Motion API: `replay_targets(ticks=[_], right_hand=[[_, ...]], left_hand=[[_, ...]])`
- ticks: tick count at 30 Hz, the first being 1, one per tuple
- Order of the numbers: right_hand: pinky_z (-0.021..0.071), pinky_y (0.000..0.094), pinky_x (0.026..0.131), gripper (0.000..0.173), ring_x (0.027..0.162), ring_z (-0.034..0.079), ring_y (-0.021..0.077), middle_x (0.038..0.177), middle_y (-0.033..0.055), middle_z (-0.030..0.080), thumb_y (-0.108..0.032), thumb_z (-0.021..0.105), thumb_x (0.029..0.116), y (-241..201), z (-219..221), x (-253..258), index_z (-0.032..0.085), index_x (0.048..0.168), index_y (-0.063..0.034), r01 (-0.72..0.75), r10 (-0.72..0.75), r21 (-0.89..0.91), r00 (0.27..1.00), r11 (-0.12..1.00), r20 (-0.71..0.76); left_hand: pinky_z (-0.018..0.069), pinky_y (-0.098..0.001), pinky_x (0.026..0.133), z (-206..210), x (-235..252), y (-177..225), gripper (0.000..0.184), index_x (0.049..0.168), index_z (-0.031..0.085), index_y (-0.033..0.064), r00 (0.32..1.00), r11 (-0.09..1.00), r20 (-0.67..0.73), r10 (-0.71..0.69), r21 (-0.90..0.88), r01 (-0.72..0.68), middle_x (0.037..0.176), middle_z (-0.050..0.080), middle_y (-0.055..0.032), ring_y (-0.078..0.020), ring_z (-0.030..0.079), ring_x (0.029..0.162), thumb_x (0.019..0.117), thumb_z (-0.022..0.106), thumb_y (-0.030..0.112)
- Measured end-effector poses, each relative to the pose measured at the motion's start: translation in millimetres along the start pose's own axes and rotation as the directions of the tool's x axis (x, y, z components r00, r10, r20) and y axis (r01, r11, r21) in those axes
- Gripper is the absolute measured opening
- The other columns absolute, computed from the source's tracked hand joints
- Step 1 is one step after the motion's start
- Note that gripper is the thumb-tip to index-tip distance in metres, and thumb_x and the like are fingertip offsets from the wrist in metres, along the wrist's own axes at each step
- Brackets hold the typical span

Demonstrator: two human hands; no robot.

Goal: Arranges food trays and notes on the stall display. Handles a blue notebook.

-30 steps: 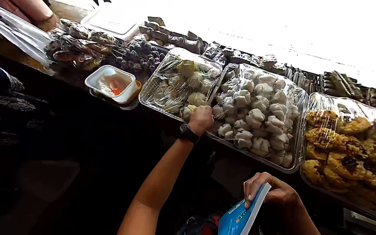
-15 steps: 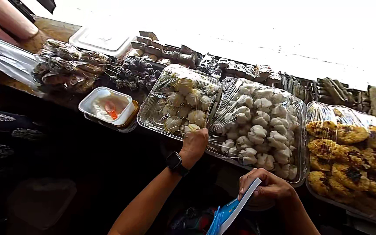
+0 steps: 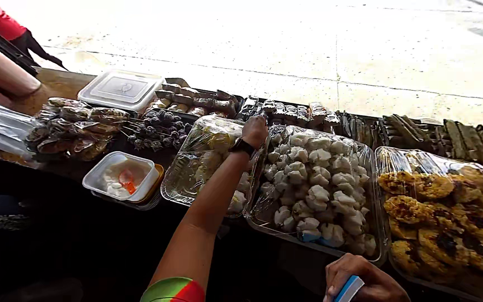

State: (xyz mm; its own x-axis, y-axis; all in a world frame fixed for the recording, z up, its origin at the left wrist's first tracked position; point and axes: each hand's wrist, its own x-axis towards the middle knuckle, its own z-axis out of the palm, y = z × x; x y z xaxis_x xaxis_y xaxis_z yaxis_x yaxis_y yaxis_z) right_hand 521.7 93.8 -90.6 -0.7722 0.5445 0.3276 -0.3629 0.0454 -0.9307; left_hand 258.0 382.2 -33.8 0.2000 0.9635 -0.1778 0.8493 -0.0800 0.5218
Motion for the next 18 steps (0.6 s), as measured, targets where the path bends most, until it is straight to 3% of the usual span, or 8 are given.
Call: replay_targets(ticks=[5,12,18], right_hand=[[0.0555,0.0243,0.093,0.024,0.101,0.070,0.0065,0.107,0.0032,0.076,-0.023,0.058,0.1059,5,-1,-40,0.072,0.119,-0.0071,-0.015,0.023,0.055,0.988,0.998,-0.155],[0.0548,0.0205,0.092,0.023,0.101,0.069,0.0019,0.106,-0.0007,0.075,-0.023,0.060,0.1049,12,-15,-45,0.072,0.117,-0.0075,-0.032,0.046,0.073,0.980,0.997,-0.195],[0.0535,0.0210,0.094,0.023,0.103,0.068,0.0022,0.108,0.0007,0.075,-0.021,0.059,0.1057,5,-23,-48,0.071,0.118,-0.0064,-0.037,0.051,0.094,0.988,0.995,-0.148]], left_hand=[[0.0476,-0.0659,0.098,22,43,5,0.039,0.113,0.067,-0.0092,0.996,0.992,0.016,-0.089,0.089,0.087,0.122,0.063,-0.0327,-0.0483,0.060,0.120,0.0918,0.075,0.022],[0.0480,-0.0620,0.099,27,44,37,0.028,0.117,0.064,-0.0101,0.996,0.944,0.053,-0.075,0.326,0.054,0.127,0.062,-0.0315,-0.0469,0.058,0.124,0.0936,0.065,0.005],[0.0465,-0.0669,0.098,10,79,7,0.028,0.114,0.063,-0.0130,0.987,0.889,0.163,-0.002,0.453,-0.073,0.124,0.062,-0.0338,-0.0504,0.058,0.123,0.0942,0.065,0.006]])
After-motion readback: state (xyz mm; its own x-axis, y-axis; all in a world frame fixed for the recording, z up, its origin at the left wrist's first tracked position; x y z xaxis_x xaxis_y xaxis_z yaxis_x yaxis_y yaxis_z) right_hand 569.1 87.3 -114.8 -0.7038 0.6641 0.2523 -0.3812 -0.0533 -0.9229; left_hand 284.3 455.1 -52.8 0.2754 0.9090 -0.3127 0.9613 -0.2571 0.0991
